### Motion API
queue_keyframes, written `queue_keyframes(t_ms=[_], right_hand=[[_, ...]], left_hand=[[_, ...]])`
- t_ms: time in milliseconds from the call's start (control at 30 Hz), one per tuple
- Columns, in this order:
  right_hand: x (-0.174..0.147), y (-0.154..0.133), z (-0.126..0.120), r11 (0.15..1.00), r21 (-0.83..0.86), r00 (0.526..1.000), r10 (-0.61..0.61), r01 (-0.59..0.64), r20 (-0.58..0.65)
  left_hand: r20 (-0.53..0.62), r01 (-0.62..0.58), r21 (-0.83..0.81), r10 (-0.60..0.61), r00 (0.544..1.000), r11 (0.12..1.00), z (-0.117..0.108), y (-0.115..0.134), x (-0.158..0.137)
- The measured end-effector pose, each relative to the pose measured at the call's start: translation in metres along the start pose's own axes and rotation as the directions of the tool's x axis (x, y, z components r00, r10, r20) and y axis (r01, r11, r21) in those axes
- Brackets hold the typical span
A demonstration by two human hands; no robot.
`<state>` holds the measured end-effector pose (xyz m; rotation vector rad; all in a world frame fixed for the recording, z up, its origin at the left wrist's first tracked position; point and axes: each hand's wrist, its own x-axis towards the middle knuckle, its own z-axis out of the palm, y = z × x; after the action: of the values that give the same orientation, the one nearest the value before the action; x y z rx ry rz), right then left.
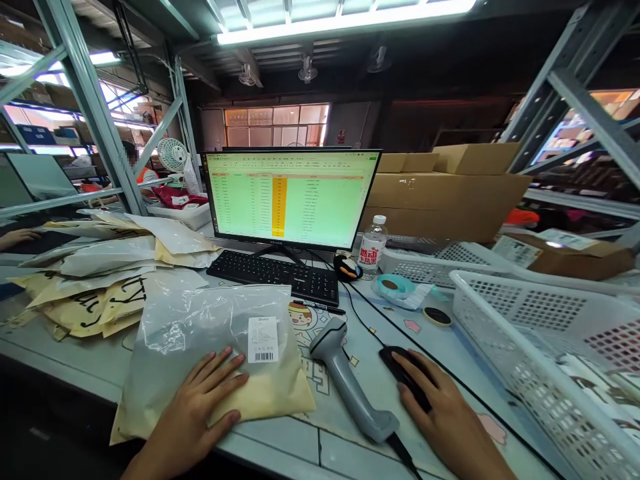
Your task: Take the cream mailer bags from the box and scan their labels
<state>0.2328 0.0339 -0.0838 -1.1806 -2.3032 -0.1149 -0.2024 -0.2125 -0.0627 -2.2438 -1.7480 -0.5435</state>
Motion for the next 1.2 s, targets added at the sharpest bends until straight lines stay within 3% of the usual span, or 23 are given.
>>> queue_keyframes(t_ms=[833, 1000, 1200], right_hand=[[0.003, -0.01, -0.008, 1.0, 0.01, 1.0, -0.002, 0.003, -0.024], [0.0, -0.009, -0.009, 0.997, -0.044, 0.994, 0.059, -0.063, -0.094], [0.001, -0.004, -0.004, 0.992, -0.056, 0.993, 0.111, -0.114, -0.049]], left_hand=[[-0.025, 0.014, -0.04, -0.015, 1.0, 0.999, 0.0, 0.002, 0.002], [-0.034, 0.035, -0.081, -0.038, 0.999, 0.996, 0.001, 0.001, 0.002], [-0.029, 0.026, -0.077, -0.029, 0.999, 0.997, 0.001, 0.0, 0.001]])
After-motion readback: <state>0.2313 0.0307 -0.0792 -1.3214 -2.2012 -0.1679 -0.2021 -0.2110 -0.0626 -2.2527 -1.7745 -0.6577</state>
